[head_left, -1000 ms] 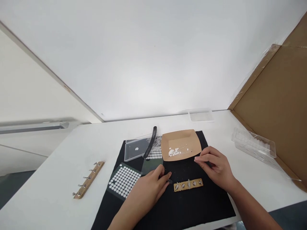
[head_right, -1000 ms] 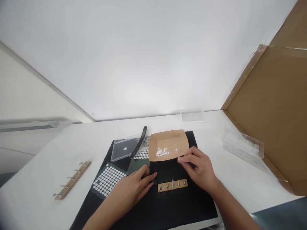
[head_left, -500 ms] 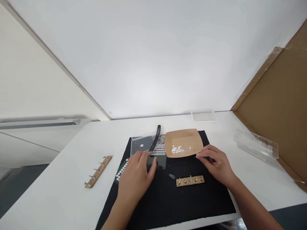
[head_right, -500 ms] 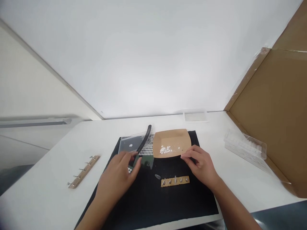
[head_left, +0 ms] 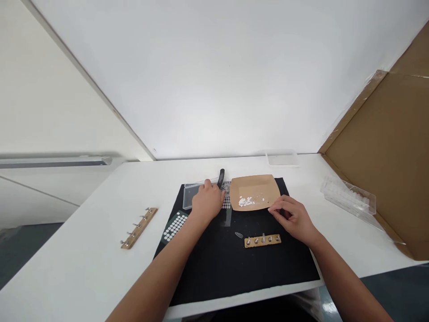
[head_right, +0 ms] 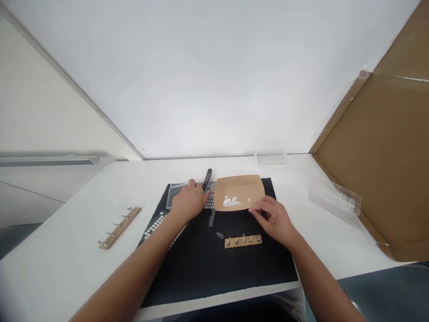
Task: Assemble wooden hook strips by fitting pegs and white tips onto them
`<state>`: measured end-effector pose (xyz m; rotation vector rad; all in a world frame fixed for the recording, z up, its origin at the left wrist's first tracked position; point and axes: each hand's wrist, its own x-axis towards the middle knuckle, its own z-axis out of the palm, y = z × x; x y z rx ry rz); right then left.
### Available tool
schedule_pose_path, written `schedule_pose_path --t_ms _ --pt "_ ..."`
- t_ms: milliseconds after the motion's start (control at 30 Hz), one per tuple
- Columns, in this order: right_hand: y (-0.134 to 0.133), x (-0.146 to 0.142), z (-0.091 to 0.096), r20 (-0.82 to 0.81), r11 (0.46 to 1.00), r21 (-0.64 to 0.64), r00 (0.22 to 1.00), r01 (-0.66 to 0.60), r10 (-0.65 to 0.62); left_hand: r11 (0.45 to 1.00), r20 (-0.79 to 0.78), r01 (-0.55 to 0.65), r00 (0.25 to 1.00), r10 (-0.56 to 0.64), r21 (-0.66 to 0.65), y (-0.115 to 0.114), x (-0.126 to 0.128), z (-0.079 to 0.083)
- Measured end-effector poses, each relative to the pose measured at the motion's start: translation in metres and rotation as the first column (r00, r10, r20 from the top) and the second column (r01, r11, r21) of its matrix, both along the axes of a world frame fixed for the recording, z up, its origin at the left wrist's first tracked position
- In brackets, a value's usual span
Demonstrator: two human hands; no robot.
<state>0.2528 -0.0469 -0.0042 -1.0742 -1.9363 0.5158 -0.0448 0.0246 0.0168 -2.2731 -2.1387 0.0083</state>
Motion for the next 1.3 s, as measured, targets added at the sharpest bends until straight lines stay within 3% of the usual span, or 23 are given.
schedule_pose_path --t_ms 200,367,467,533,633,767,867,967,1067,1300 --pt "0.003 0.001 -0.005 -0.02 0.999 0.016 0.999 -0.031 0.031 0.997 0.053 0.005 0.999 -0.009 0.072 0.002 -0.012 -0.007" --pt "0.005 0.001 -0.012 -0.111 0.997 -0.066 0.993 -0.041 0.033 0.983 0.09 0.014 0.995 -0.031 0.185 -0.001 -0.014 -0.005" --pt "0.006 0.001 -0.013 -0.179 0.991 -0.132 0.982 0.03 -0.054 0.948 0.133 0.003 0.99 -0.048 0.318 -0.006 -0.008 0.0" --pt "0.006 0.0 -0.01 -0.176 0.988 -0.146 0.981 0.051 -0.077 0.894 0.194 0.032 0.972 -0.132 0.447 -0.011 -0.001 0.002" --pt "0.009 -0.004 0.003 -0.117 0.992 -0.116 0.992 0.04 -0.053 0.84 0.28 0.095 0.918 -0.282 0.535 -0.023 0.012 0.0" --pt "0.017 -0.02 0.033 -0.017 1.0 -0.004 1.0 -0.021 0.021 0.885 0.431 0.115 0.84 -0.329 0.451 -0.041 0.028 -0.009" --pt "0.024 -0.033 0.048 0.002 0.992 0.094 0.996 -0.085 0.086 0.875 0.477 0.155 0.788 -0.389 0.458 -0.047 0.03 -0.013" --pt "0.028 -0.04 0.047 0.039 0.986 0.131 0.995 -0.101 0.097 0.881 0.422 0.215 0.813 -0.4 0.421 -0.044 0.025 -0.012" --pt "0.03 -0.041 0.038 0.041 0.989 0.09 0.993 -0.115 0.111 0.872 0.32 0.313 0.84 -0.439 0.377 -0.04 0.021 -0.01" --pt "0.027 -0.042 0.021 -0.022 0.999 0.039 1.0 -0.01 0.01 0.741 0.12 0.463 0.805 -0.582 0.486 -0.047 0.024 -0.011"
